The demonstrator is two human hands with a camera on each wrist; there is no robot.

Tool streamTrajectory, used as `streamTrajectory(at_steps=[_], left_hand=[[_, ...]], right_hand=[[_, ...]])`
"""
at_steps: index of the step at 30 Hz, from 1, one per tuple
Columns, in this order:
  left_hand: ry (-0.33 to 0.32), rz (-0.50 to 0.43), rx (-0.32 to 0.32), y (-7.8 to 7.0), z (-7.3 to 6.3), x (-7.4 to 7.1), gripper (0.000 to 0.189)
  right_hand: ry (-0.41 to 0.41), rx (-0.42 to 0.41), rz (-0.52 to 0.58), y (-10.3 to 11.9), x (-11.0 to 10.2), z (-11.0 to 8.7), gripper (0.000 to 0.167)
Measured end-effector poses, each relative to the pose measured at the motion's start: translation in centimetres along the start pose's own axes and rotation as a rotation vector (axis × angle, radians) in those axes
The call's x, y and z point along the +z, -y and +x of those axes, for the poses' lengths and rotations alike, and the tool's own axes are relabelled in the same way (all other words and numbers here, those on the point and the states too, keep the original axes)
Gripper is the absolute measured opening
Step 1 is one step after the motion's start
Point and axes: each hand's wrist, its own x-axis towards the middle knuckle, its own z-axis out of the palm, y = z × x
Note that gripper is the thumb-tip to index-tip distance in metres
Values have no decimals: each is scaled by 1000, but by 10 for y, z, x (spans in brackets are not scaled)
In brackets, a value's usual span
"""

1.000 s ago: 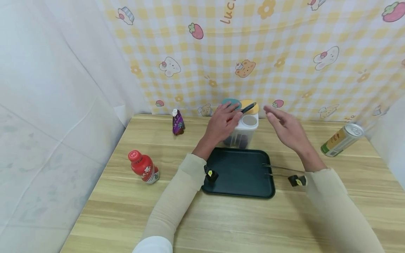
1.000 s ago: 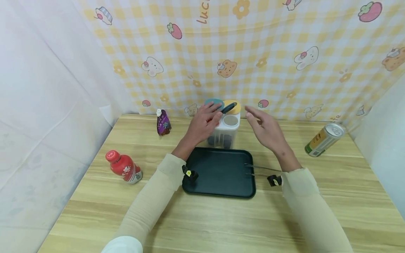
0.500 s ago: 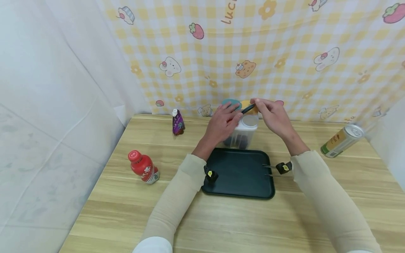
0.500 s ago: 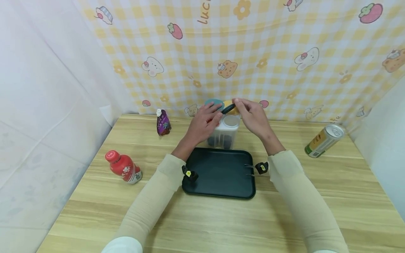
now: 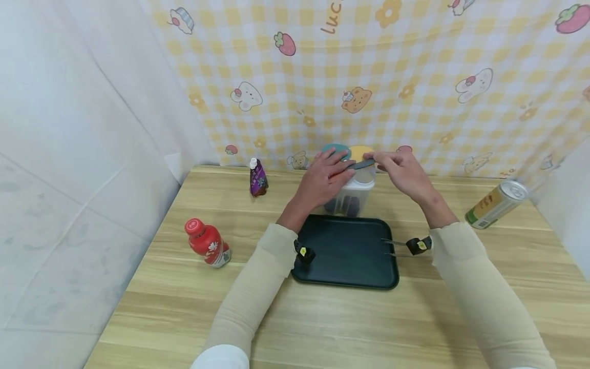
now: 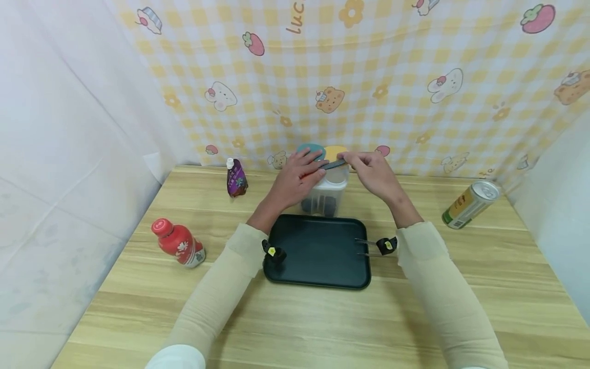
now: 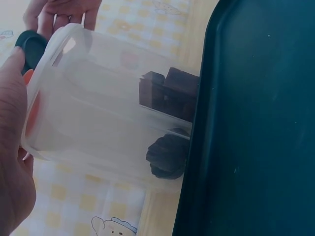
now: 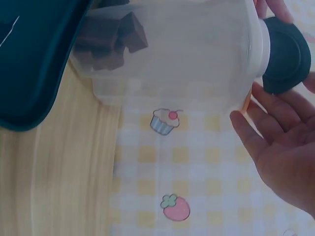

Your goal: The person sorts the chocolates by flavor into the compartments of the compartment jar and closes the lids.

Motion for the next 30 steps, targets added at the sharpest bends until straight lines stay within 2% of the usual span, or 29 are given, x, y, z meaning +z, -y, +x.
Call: streamTrajectory(at_steps=[4,9,22,30], left_hand=[[17,0,19,2,0,-2,47],[30,-6,27,3,0,-3,50],[69,-18,14,4,-2,-5,59],[45,-32,17,3,-3,-4,51]], right_hand=[[17,22,-22,-3,-2,-4,42],[2,4,-46,-8,-1,-6,36],[21,-62,48,-19,4,-9,34],[-3,-76,35,-24,6,-10,33]])
